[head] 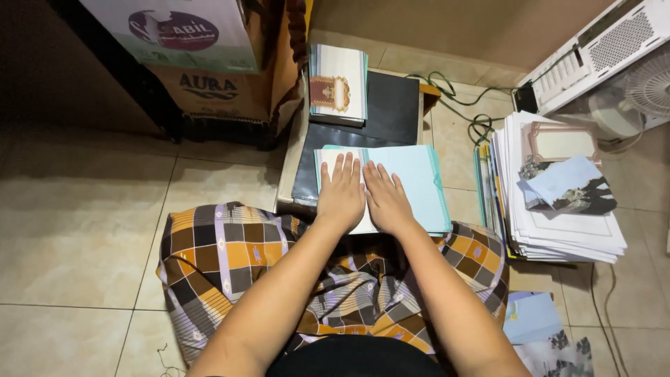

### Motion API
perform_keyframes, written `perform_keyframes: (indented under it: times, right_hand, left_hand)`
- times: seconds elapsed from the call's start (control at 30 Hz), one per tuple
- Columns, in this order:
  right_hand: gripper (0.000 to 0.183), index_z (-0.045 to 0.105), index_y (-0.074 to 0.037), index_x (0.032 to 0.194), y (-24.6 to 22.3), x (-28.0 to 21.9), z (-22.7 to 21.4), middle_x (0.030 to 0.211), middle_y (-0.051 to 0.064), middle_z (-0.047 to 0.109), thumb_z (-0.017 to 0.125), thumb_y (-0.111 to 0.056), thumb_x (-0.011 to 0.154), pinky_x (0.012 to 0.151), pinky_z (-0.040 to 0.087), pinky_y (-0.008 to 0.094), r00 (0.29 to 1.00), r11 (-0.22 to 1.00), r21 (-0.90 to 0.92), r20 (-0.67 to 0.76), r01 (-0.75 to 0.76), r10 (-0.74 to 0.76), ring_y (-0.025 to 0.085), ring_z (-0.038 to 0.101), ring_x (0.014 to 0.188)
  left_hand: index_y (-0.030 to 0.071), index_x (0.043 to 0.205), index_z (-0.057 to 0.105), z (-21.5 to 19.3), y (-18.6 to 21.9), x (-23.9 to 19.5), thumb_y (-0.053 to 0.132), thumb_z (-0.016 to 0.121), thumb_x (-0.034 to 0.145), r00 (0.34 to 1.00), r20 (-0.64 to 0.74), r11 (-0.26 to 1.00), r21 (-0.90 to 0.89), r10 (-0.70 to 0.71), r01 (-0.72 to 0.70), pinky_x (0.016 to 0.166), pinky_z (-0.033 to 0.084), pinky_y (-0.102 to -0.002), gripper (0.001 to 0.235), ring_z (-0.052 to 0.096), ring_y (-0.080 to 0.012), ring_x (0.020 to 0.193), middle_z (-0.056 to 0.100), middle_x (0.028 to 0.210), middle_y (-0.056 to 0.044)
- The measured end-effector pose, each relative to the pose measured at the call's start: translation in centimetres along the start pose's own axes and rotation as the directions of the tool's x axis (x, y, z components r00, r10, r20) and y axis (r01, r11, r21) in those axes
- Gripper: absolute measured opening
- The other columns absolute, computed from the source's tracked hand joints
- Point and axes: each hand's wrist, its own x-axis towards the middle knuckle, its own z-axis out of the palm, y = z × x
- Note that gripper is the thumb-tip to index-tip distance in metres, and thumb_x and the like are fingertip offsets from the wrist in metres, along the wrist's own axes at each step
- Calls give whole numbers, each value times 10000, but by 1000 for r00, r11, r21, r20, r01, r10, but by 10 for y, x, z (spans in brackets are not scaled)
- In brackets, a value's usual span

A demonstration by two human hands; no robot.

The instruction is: Inserting printed cards into light blue paper sleeves and stacking them.

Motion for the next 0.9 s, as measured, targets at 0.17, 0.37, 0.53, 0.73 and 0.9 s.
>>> perform_keyframes:
  times: [0.17, 0.37, 0.53, 0.73, 0.9]
  right_hand:
    - [554, 249, -74, 1615, 3, 36, -2, 1690, 122, 217, 306, -214, 1082, 1249, 65, 501, 998, 999, -40, -58, 9, -11, 278, 174, 1561]
    - [564, 237, -74, 1617, -3, 1, -2, 1688, 117, 217, 313, -215, 1076, 1246, 74, 501, 999, 999, -40, -36, 3, -5, 270, 178, 1558]
    - [566, 228, -82, 1616, -8, -37, -4, 1692, 114, 190, 310, -218, 1073, 1241, 55, 498, 1000, 1000, 29, 27, 5, -6, 272, 151, 1560]
    - [586, 212, -107, 1627, 12, 13, 2, 1701, 92, 177, 347, -224, 1069, 1241, 69, 532, 999, 999, 16, 37, 28, -28, 287, 130, 1566]
    - [574, 227, -103, 1626, 18, 46, 4, 1702, 88, 189, 327, -216, 1072, 1249, 68, 512, 1000, 999, -36, -17, 20, -21, 268, 139, 1569]
  left_hand:
    - [20, 1576, 308, 6, -3, 3, 250, 269, 1051, 999, -44, 1000, 2, -1, 1, 1228, 35, -597, 574, 178, -342, 1558, 268, 1660, -200]
    - [41, 1541, 394, 15, -6, 6, 194, 326, 1028, 987, -163, 1000, -23, 8, -12, 1220, 97, -590, 540, 271, -332, 1531, 368, 1619, -188]
    - [48, 1529, 419, 14, -5, 4, 178, 351, 1029, 977, -213, 999, -37, 8, -16, 1219, 112, -589, 521, 296, -331, 1521, 393, 1607, -187]
    - [57, 1564, 356, 13, -2, 5, 248, 293, 1048, 995, -100, 1000, -6, 7, -7, 1231, 61, -597, 554, 214, -337, 1553, 308, 1650, -187]
    - [54, 1559, 371, 8, -1, 3, 236, 307, 1048, 992, -128, 1000, -29, -4, 1, 1227, 69, -592, 546, 241, -331, 1545, 345, 1631, -187]
